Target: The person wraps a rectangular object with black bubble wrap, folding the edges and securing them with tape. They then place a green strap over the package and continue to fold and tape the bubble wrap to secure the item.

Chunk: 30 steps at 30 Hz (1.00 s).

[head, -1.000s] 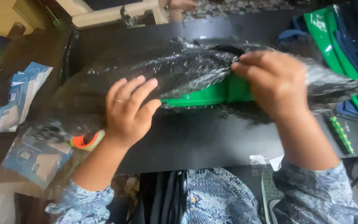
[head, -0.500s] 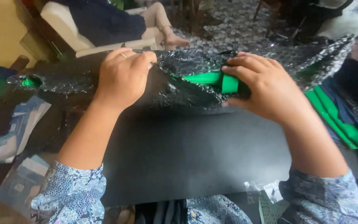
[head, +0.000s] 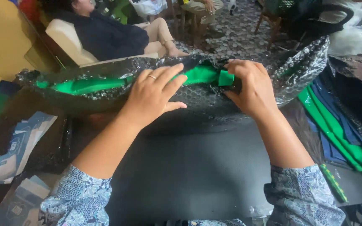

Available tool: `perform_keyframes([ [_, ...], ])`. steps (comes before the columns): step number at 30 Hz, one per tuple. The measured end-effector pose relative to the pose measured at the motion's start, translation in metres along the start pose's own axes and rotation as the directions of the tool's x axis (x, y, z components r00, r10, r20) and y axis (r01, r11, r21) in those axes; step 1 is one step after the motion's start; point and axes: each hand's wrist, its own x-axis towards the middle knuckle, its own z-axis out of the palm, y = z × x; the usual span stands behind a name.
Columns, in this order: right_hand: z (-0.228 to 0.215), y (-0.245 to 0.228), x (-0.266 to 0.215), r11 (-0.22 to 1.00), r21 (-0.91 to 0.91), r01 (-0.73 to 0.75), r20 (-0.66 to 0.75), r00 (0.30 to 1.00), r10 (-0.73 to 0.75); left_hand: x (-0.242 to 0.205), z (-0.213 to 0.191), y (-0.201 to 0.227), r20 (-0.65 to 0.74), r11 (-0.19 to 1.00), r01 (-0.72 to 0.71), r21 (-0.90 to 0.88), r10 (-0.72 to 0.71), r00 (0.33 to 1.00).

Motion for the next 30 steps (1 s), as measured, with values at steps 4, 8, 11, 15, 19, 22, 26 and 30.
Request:
perform_keyframes([
  [4, -0.018, -0.014, 0.006, 0.975, -0.161, 0.153, -0.003, 0.988, -0.155, 0.002, -0.002, 0.001, 0.059, 0.997, 0.082, 0.001, -0.082, 0.995],
  [8, -0.039, -0.042, 0.014, 0.904, -0.421, 0.075, 0.082, 0.996, -0.044, 0.006, -0.001, 0.003, 0.032, 0.995, 0.101, -0.011, -0.1, 0.994],
  [11, -0.042, -0.048, 0.016, 0.908, -0.413, -0.072, 0.222, 0.959, 0.177, 0.004, 0.002, 0.006, 0.001, 0.997, 0.071, -0.014, -0.071, 0.997],
  [15, -0.04, -0.039, 0.023, 0.931, -0.357, -0.076, 0.24, 0.956, 0.17, -0.002, 0.006, 0.008, -0.107, 0.995, 0.087, -0.037, -0.091, 0.99],
  [19, -0.036, -0.031, 0.029, 0.949, -0.317, 0.005, 0.22, 0.973, 0.068, 0.003, 0.003, 0.006, -0.155, 0.974, 0.172, -0.147, -0.194, 0.969],
  [22, -0.027, -0.025, 0.023, 0.965, -0.254, -0.067, 0.329, 0.932, 0.151, 0.006, 0.009, 0.002, -0.164, 0.956, 0.207, -0.207, -0.242, 0.956],
  [26, -0.04, -0.034, 0.043, 0.904, -0.427, -0.03, 0.287, 0.943, 0.167, 0.006, 0.01, 0.0, -0.164, 0.958, 0.187, -0.218, -0.224, 0.961],
  [30, -0.068, -0.033, 0.067, 0.986, -0.129, -0.102, 0.164, 0.979, 0.123, 0.007, 0.01, 0.002, -0.204, 0.989, 0.143, -0.046, -0.149, 0.967],
])
